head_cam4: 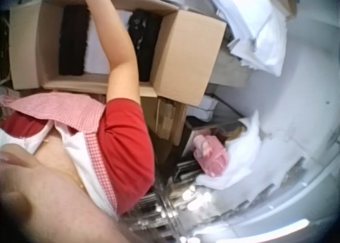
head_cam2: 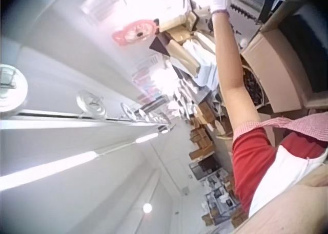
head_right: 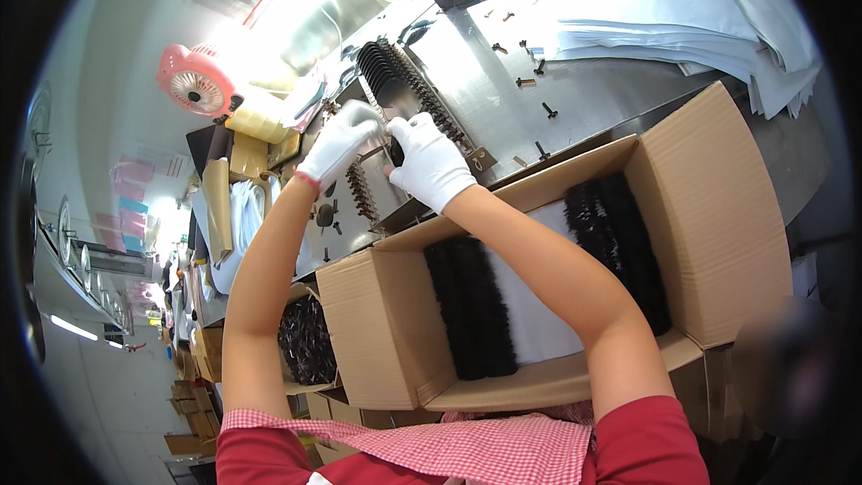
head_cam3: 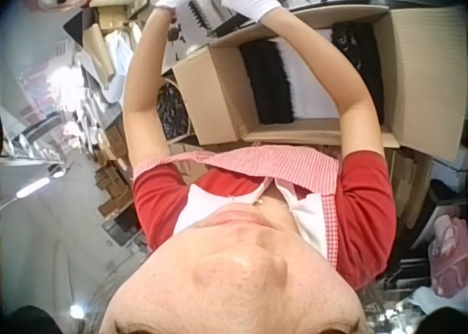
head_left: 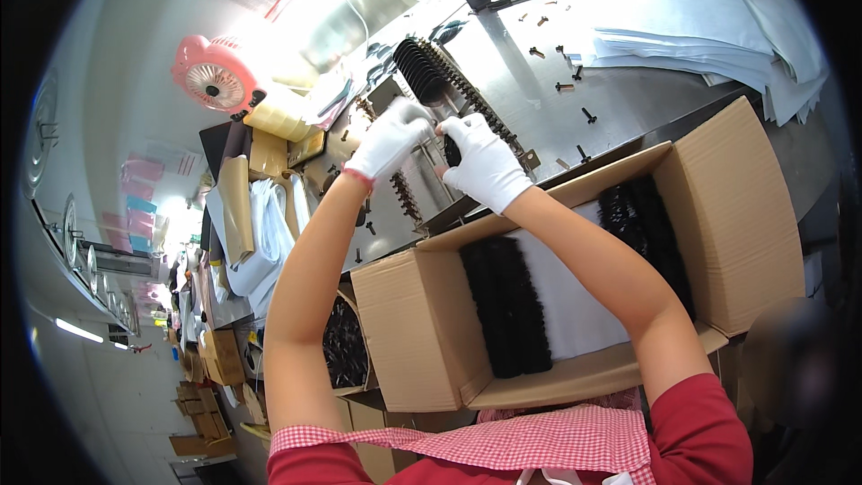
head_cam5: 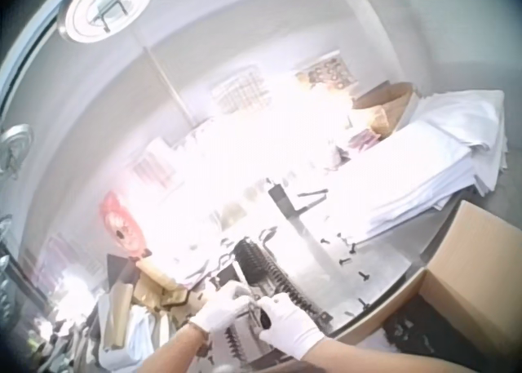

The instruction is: The person assembles black plastic hangers by inserting small metal hooks into the top of each hanger. They then place the assembled hangers into a cardboard box lined with white foam. The person repeats this process for multiple hangers.

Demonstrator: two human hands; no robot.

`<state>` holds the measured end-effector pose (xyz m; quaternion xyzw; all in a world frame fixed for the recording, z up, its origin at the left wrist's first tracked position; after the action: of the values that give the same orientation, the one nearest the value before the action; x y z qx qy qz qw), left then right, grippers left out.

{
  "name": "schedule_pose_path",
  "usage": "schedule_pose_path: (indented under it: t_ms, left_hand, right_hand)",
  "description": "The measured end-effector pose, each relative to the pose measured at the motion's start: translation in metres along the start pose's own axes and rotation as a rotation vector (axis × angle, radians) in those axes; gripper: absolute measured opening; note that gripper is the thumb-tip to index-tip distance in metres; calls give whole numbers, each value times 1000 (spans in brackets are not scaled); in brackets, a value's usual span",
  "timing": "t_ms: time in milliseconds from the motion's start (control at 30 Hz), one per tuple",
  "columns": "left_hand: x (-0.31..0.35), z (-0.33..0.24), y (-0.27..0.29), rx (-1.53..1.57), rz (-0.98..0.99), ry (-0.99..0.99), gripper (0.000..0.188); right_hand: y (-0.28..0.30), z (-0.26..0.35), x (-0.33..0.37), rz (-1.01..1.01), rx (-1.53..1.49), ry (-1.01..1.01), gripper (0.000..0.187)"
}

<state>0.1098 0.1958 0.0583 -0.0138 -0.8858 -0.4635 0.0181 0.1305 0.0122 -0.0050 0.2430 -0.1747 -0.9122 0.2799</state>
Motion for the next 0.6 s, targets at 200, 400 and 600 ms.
schedule_pose_path:
  t_ms: [200, 400, 600]
  left_hand:
    - [-66, 29, 2, -225, -210, 283, 72]
    - [-105, 37, -17, -361, -78, 233, 66]
    - [-115, 56, -26, -627, -120, 250, 42]
  right_hand:
    - [11, 7, -5, 460, 90, -60, 43]
    - [12, -5, -5, 429, 98, 37, 38]
    - [2, 2, -4, 438, 53, -52, 36]
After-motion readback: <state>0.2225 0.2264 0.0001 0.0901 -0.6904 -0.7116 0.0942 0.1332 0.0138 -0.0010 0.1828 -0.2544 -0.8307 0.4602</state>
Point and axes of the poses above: each hand's wrist, its own x-axis away from the middle knuckle, its own y-axis out of the back of the hand, z = x × y, the point moved 2 cm from there along -x, towards the middle knuckle, and after that the axes turned 1 degree about z, right-handed, at the moved point
